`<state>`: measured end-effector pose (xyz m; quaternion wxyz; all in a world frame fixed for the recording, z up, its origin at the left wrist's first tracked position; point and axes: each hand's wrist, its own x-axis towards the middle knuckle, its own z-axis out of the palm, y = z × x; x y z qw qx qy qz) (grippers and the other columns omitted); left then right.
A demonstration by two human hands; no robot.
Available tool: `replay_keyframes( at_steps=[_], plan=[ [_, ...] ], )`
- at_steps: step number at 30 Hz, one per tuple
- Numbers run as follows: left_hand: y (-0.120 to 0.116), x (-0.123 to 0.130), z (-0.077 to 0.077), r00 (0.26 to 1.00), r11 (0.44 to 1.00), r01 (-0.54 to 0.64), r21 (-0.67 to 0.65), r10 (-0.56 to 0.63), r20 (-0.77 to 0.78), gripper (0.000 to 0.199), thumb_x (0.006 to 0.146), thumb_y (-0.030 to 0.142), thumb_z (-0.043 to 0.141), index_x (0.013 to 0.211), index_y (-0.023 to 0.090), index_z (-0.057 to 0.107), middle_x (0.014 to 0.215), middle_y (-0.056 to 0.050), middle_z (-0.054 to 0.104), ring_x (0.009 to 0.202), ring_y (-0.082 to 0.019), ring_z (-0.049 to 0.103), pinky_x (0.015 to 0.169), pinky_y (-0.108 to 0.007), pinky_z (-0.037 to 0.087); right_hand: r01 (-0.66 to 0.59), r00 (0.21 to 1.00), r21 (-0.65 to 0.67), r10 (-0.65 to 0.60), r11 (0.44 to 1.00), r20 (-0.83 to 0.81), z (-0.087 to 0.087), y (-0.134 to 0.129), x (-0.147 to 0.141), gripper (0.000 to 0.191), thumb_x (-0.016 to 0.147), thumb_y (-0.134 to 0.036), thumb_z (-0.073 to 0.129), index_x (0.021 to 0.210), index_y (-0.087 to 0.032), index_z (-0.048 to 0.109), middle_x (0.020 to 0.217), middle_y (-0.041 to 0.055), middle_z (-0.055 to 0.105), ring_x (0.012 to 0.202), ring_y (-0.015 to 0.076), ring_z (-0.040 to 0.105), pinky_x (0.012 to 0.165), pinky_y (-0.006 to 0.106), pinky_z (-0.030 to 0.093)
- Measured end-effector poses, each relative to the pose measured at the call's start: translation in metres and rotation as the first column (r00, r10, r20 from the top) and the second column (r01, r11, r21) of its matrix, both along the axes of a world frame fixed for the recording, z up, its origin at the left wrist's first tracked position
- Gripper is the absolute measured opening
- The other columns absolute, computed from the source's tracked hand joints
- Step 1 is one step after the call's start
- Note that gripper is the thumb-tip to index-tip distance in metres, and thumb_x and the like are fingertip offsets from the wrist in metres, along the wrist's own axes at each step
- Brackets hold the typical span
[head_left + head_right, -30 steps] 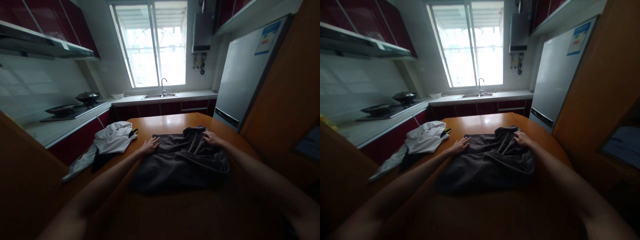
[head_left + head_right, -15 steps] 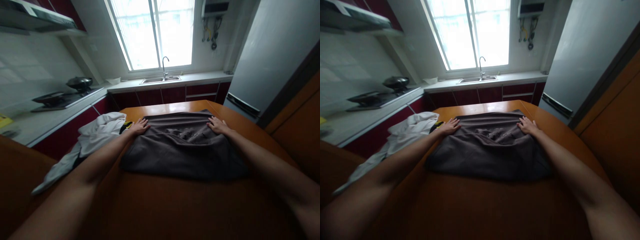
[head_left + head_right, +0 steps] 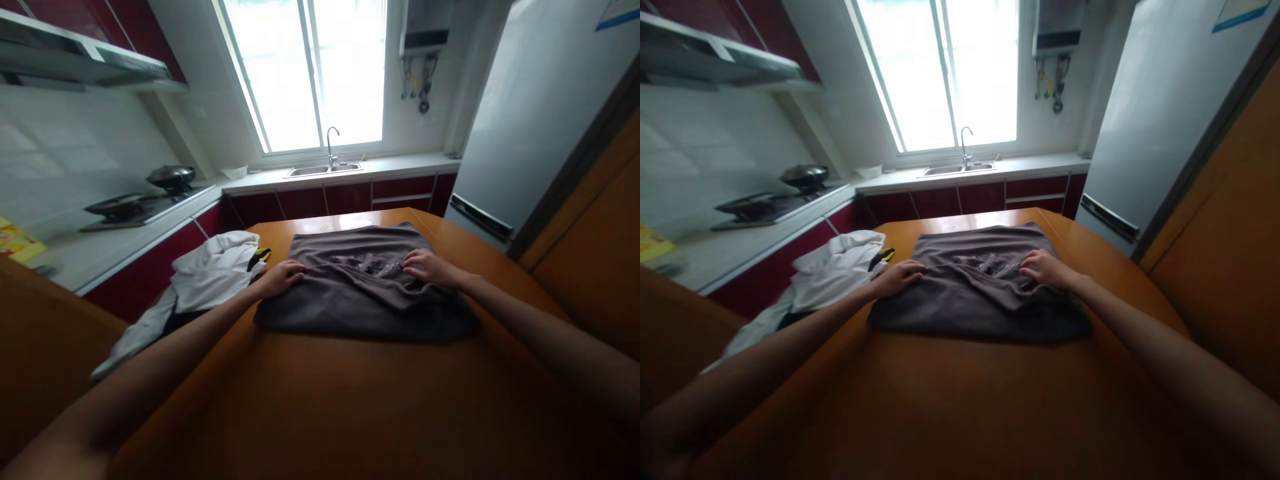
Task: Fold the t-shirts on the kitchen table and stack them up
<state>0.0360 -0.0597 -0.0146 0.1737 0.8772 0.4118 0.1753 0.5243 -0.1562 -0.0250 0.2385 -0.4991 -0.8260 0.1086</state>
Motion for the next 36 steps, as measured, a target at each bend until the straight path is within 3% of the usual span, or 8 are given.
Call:
replay_keyframes(
  at_steps=[7, 13, 16, 19, 26, 30, 33, 36],
  plan=[
    [-0.047, 0.01, 0.044, 0.996, 0.998, 0.017, -0.055, -0.012, 0.092, 0.04, 0.063, 0.023, 0.072, 0.103, 0.022, 0.079, 0.084, -0.002, 0.072, 0.081, -0.022, 0.066, 0.08, -0.029, 0.05, 0.082, 0.992, -0.262, -0.053, 0.961, 0.118, 0.037, -0.081, -0.011, 0.027, 0.081, -0.045, 0.068, 0.095, -0.023, 0.077, 0.09, 0.0034, 0.076, 0.084, 0.0229, 0.07, 0.078, 0.03, 0.053],
    [-0.107, -0.005, 0.108, 0.985, 0.992, 0.107, -0.061, -0.098, 0.141, 0.02, 0.068, 0.031, 0.074, 0.083, 0.021, 0.081, 0.08, -0.003, 0.068, 0.078, -0.02, 0.061, 0.072, -0.027, 0.049, 0.092, 0.996, -0.18, -0.086, 0.979, 0.037, 0.078, -0.141, -0.01, 0.026, 0.083, -0.043, 0.063, 0.087, -0.019, 0.073, 0.084, 0.0037, 0.075, 0.078, 0.0211, 0.066, 0.073, 0.03, 0.05],
    [-0.154, -0.029, 0.123, 0.984, 0.987, 0.158, -0.036, -0.154, 0.09, 0.02, 0.078, 0.037, 0.071, 0.085, 0.021, 0.08, 0.082, -0.003, 0.063, 0.076, -0.018, 0.058, 0.07, -0.026, 0.048, 0.079, 0.994, -0.184, -0.092, 0.98, -0.062, 0.09, -0.184, -0.009, 0.03, 0.084, -0.048, 0.064, 0.087, -0.02, 0.073, 0.084, 0.0041, 0.074, 0.076, 0.0214, 0.066, 0.07, 0.03, 0.05],
    [-0.208, -0.052, 0.118, 0.98, 0.979, 0.198, -0.042, -0.197, 0.014, 0.025, 0.089, 0.041, 0.064, 0.086, 0.022, 0.08, 0.082, -0.004, 0.06, 0.074, -0.017, 0.056, 0.069, -0.026, 0.047, 0.09, 0.989, -0.186, -0.11, 0.979, -0.099, 0.079, -0.232, -0.007, 0.03, 0.086, -0.049, 0.062, 0.087, -0.021, 0.073, 0.084, 0.005, 0.073, 0.076, 0.0219, 0.065, 0.068, 0.031, 0.05],
    [-0.317, -0.09, 0.068, 0.974, 0.943, 0.197, -0.268, -0.22, -0.058, 0.022, 0.089, 0.039, 0.066, 0.107, 0.034, 0.078, 0.104, -0.005, 0.065, 0.091, -0.02, 0.063, 0.08, -0.027, 0.05, 0.286, 0.956, -0.243, -0.294, 0.927, 0.003, 0.003, -0.304, 0.017, 0.017, 0.083, -0.036, 0.058, 0.084, -0.026, 0.072, 0.084, 0.0057, 0.073, 0.074, 0.024, 0.068, 0.068, 0.035, 0.051],
    [-0.324, -0.098, 0.066, 0.977, 0.925, 0.162, -0.344, -0.199, -0.073, 0.034, 0.086, 0.043, 0.07, 0.117, 0.03, 0.073, 0.107, -0.005, 0.067, 0.092, -0.021, 0.066, 0.079, -0.027, 0.051, 0.351, 0.936, -0.087, -0.35, 0.932, 0.034, 0.0, -0.308, 0.008, 0.028, 0.077, -0.036, 0.065, 0.102, -0.027, 0.073, 0.103, 0.0104, 0.072, 0.091, 0.0288, 0.069, 0.08, 0.04, 0.055],
    [-0.308, -0.077, 0.064, 0.998, 0.99, 0.057, -0.126, -0.057, 0.003, 0.032, 0.093, 0.047, 0.062, 0.113, 0.026, 0.073, 0.108, -0.007, 0.067, 0.094, -0.021, 0.065, 0.084, -0.03, 0.05, 0.29, 0.951, 0.023, -0.291, 0.957, 0.102, 0.009, -0.303, -0.025, 0.048, 0.077, -0.044, 0.071, 0.122, -0.028, 0.068, 0.12, 0.0119, 0.067, 0.109, 0.0325, 0.063, 0.09, 0.045, 0.052],
    [-0.291, -0.04, 0.045, 0.999, 1.0, -0.008, 0.027, 0.007, 0.053, 0.043, 0.088, 0.05, 0.067, 0.123, 0.025, 0.069, 0.118, -0.01, 0.064, 0.103, -0.024, 0.063, 0.092, -0.034, 0.049, 0.222, 0.955, -0.003, -0.217, 0.975, 0.205, 0.012, -0.295, -0.059, 0.038, 0.078, -0.042, 0.072, 0.114, -0.027, 0.071, 0.115, 0.0105, 0.067, 0.105, 0.031, 0.064, 0.086, 0.042, 0.052]
  ],
)
